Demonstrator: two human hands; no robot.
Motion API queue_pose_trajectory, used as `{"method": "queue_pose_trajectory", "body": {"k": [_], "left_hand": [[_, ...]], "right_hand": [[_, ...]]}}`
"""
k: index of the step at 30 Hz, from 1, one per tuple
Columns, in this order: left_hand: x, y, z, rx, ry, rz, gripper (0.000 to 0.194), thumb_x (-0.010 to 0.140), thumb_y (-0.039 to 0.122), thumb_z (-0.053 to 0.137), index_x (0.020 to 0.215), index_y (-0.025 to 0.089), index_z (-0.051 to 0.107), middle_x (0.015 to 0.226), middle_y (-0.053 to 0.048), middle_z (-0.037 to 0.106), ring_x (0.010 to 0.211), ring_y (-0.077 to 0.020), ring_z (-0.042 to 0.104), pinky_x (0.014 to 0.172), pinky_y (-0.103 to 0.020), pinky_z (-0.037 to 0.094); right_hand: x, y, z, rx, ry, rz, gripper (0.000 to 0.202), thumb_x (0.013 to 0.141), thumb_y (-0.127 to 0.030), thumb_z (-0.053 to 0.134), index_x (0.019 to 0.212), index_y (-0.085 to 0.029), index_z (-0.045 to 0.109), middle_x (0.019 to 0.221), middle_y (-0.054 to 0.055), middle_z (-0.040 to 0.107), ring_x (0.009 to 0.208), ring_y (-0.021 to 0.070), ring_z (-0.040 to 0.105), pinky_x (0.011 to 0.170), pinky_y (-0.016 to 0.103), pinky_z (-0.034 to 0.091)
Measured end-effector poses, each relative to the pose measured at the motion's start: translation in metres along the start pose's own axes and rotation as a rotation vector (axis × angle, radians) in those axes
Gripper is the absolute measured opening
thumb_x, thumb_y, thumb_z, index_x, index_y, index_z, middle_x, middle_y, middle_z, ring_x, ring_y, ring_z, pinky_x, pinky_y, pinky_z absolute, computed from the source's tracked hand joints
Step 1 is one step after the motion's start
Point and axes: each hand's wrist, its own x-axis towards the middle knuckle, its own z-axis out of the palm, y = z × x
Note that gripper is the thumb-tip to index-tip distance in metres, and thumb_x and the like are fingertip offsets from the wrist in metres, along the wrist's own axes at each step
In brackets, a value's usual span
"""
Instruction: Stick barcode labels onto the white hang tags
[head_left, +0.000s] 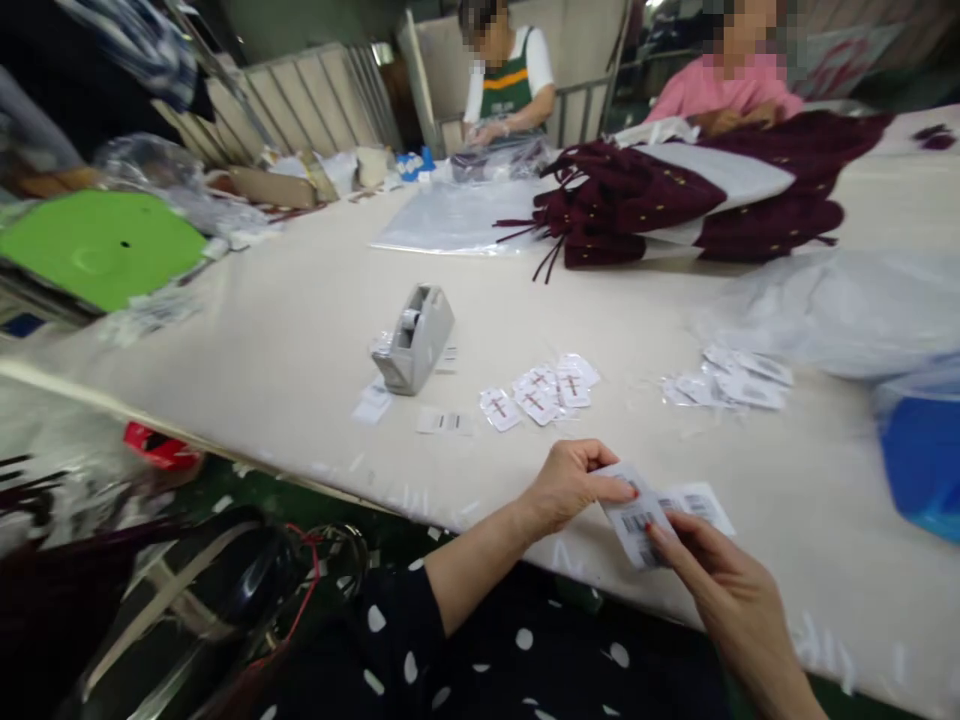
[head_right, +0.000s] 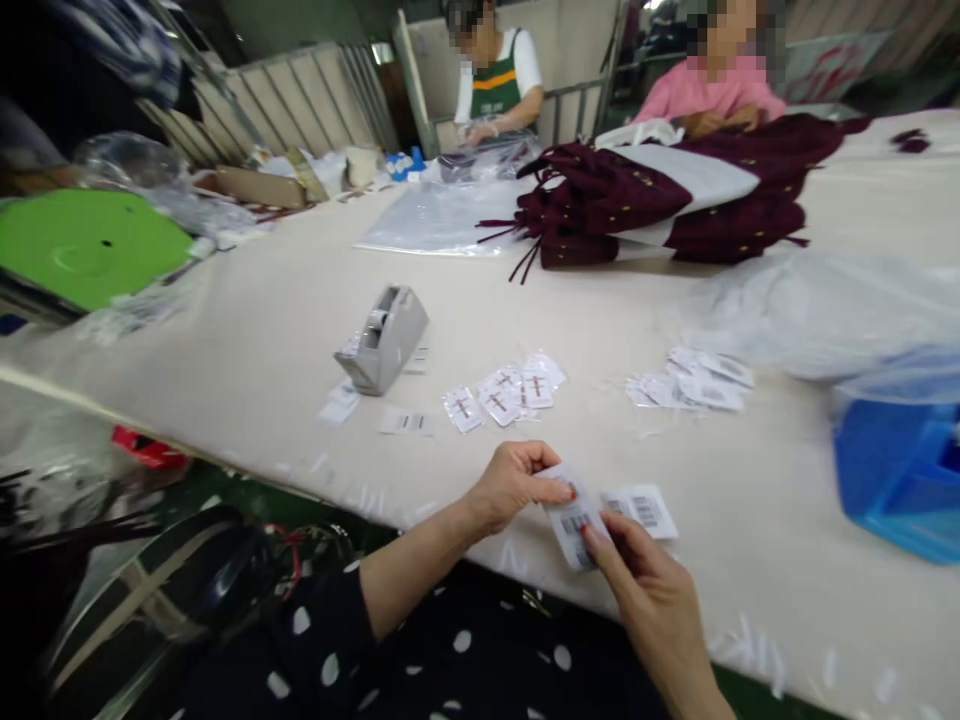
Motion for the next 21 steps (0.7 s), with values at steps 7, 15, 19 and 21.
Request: {"method": "queue_pose_trajectory", "body": {"k": [7, 15, 19, 21], "left_hand": [[-0.021, -0.014, 0.002, -0.169, 0.072, -0.044, 0.046, 0.042, 0.019, 0.08, 0.081, 0.012, 0.057, 0.068, -0.001, 0.064, 0.055, -0.0096, 0.056, 0.05, -0.019, 0.038], [-0.025, -0.028, -0.004, -0.056, 0.148, 0.022, 0.029, 0.051, 0.016, 0.074, 0.074, 0.013, 0.055, 0.059, 0.004, 0.062, 0.049, -0.0071, 0.052, 0.044, -0.016, 0.035], [-0.026, -0.027, -0.003, 0.013, 0.196, 0.092, 0.029, 0.056, 0.019, 0.072, 0.08, 0.013, 0.056, 0.058, 0.005, 0.061, 0.047, -0.0065, 0.051, 0.042, -0.016, 0.036], [-0.026, -0.027, -0.002, 0.009, 0.191, 0.11, 0.047, 0.057, 0.019, 0.071, 0.1, 0.015, 0.054, 0.064, 0.004, 0.065, 0.049, -0.0077, 0.054, 0.045, -0.017, 0.039]], "right_hand": [[-0.011, -0.007, 0.026, 0.203, 0.089, 0.012, 0.029, 0.068, -0.04, 0.067, 0.088, -0.019, 0.066, 0.078, 0.004, 0.068, 0.068, 0.0173, 0.06, 0.062, 0.027, 0.05], [-0.013, -0.004, 0.038, 0.266, 0.052, -0.012, 0.022, 0.073, -0.037, 0.062, 0.085, -0.018, 0.063, 0.07, 0.0, 0.065, 0.061, 0.0122, 0.055, 0.059, 0.025, 0.046], [-0.014, -0.002, 0.039, 0.26, 0.065, 0.03, 0.025, 0.072, -0.039, 0.063, 0.082, -0.017, 0.061, 0.064, 0.0, 0.063, 0.055, 0.012, 0.054, 0.053, 0.025, 0.045], [-0.014, -0.001, 0.04, 0.266, 0.075, 0.05, 0.026, 0.072, -0.04, 0.063, 0.083, -0.017, 0.061, 0.062, -0.001, 0.063, 0.054, 0.0121, 0.054, 0.053, 0.025, 0.045]]}}
